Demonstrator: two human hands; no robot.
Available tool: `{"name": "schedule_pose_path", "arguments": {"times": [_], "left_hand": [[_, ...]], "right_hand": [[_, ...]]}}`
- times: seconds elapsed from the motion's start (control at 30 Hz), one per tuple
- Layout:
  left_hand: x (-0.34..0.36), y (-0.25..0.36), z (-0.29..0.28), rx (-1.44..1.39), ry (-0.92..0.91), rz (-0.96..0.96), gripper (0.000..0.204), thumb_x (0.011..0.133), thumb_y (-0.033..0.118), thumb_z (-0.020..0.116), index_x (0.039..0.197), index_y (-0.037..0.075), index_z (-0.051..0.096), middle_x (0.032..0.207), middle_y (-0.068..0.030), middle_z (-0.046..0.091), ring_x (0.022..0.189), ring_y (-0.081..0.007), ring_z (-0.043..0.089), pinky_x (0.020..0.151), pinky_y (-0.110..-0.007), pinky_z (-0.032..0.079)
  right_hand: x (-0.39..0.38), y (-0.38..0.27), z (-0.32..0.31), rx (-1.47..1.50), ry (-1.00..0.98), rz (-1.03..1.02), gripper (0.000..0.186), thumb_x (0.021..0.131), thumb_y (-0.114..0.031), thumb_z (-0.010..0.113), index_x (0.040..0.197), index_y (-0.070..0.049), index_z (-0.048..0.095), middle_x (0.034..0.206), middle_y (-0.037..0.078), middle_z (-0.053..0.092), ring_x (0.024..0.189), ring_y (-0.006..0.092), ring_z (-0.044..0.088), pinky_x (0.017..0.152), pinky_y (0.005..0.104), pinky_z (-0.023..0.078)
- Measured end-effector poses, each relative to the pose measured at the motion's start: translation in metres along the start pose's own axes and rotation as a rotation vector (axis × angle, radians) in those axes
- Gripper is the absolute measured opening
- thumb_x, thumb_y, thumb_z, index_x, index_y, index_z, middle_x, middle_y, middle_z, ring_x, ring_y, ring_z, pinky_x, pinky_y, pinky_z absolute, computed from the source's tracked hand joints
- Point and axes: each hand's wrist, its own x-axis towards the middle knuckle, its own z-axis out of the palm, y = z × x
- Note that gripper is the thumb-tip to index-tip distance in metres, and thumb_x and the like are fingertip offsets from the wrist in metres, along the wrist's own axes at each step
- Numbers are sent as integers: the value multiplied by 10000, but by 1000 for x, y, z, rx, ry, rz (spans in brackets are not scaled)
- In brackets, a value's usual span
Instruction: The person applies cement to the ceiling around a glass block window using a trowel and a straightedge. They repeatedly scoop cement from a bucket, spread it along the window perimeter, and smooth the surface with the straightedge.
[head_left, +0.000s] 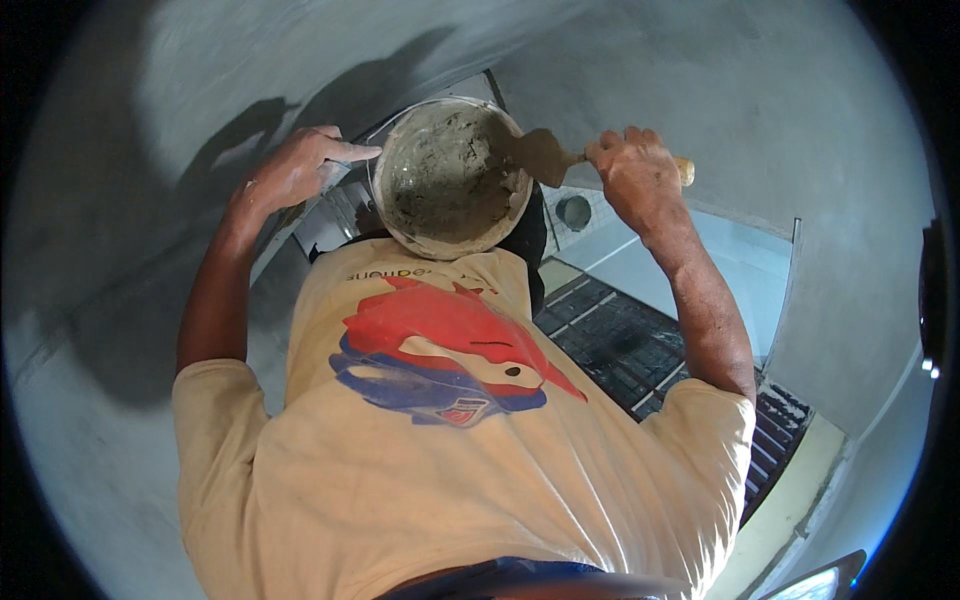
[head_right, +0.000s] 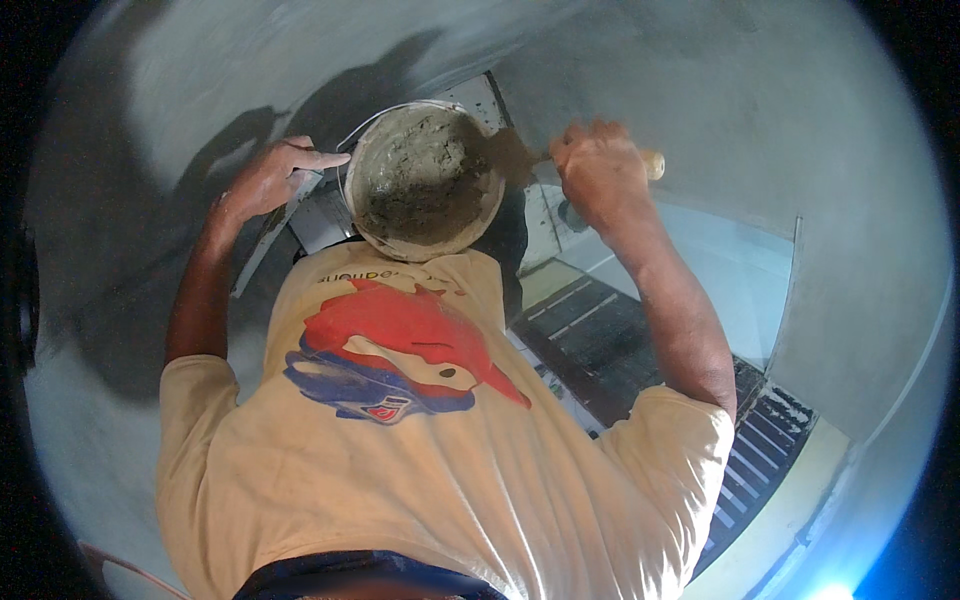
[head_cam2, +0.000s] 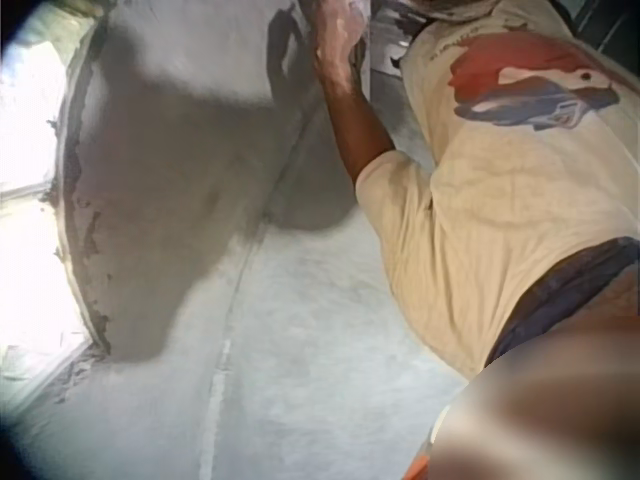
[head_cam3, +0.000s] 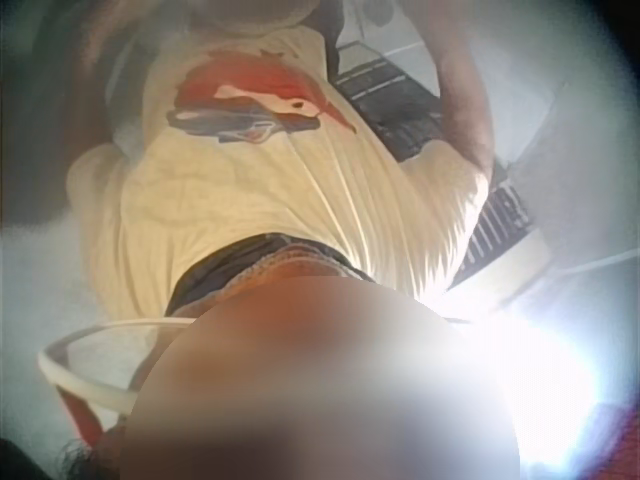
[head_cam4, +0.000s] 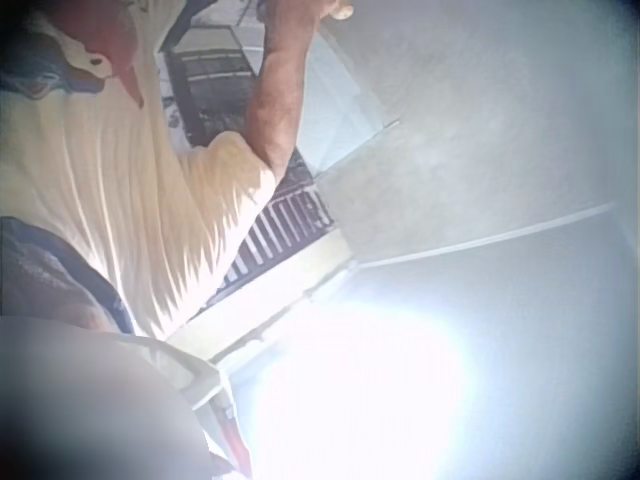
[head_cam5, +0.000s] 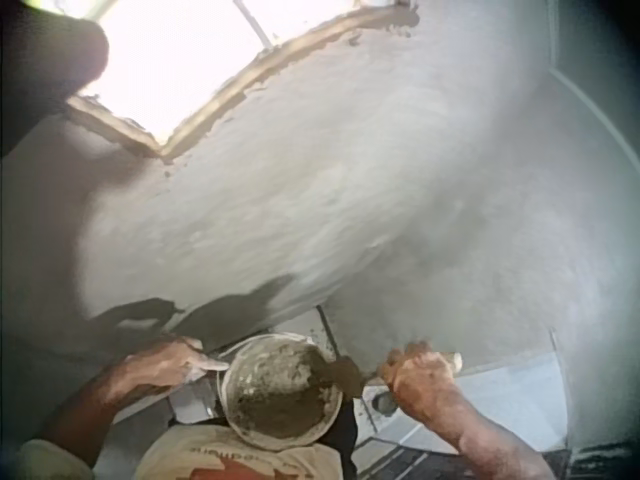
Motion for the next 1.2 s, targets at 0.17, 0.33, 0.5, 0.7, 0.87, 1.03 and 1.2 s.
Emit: {"name": "schedule_pose_path", "arguments": {"times": [0.17,0.33,0.5,0.7,0.87,1.03,1.2], "left_hand": [[-3,-3,4,10,-29,-44,654,901,-112,677,1428,271,741,928,-113,585,802,-262,523,798,-438,485],[-6,0,7,-32,86,17,659,845,-117,664,1374,261,769,908,-176,613,798,-334,566,790,-461,492],[-5,-2,-4,56,14,15,648,899,-93,681,1428,276,736,938,-146,614,828,-301,575,821,-441,507],[-20,2,-17,-23,84,2,638,919,-97,666,1474,215,703,1094,-170,691,908,-311,615,919,-431,523],[-47,32,-45,-22,249,24,680,877,-110,610,1501,155,662,1058,-217,684,969,-368,631,987,-427,516],[-70,69,-90,-34,352,30,684,898,-67,638,1550,142,617,1001,-195,640,942,-349,609,919,-434,503],[-81,116,-128,51,455,93,606,887,-88,648,1479,43,668,1044,-170,716,928,-278,681,918,-379,535]], "right_hand": [[1,-12,20,108,-55,-137,208,950,-62,685,1076,-159,819,1011,55,750,1012,235,731,938,399,574],[19,-22,-15,19,-30,-63,154,943,-85,682,1028,-103,810,1015,63,755,1028,260,734,950,411,563],[40,-51,0,-36,-126,-122,128,925,-93,686,982,-97,801,1016,79,745,1039,279,728,941,418,553],[30,-49,-14,73,-94,-35,154,932,-105,670,1022,-111,795,1071,87,739,1090,279,710,965,428,538],[22,-69,22,160,-80,45,168,949,-135,639,1050,-103,770,1112,116,730,1119,297,698,974,442,528],[6,-79,69,332,-87,155,228,994,-154,584,1146,-92,743,1179,200,712,1179,393,683,1020,531,515],[-10,-73,65,604,-169,204,267,967,-121,615,1189,-86,760,1197,214,736,1178,411,712,993,530,586]]}}
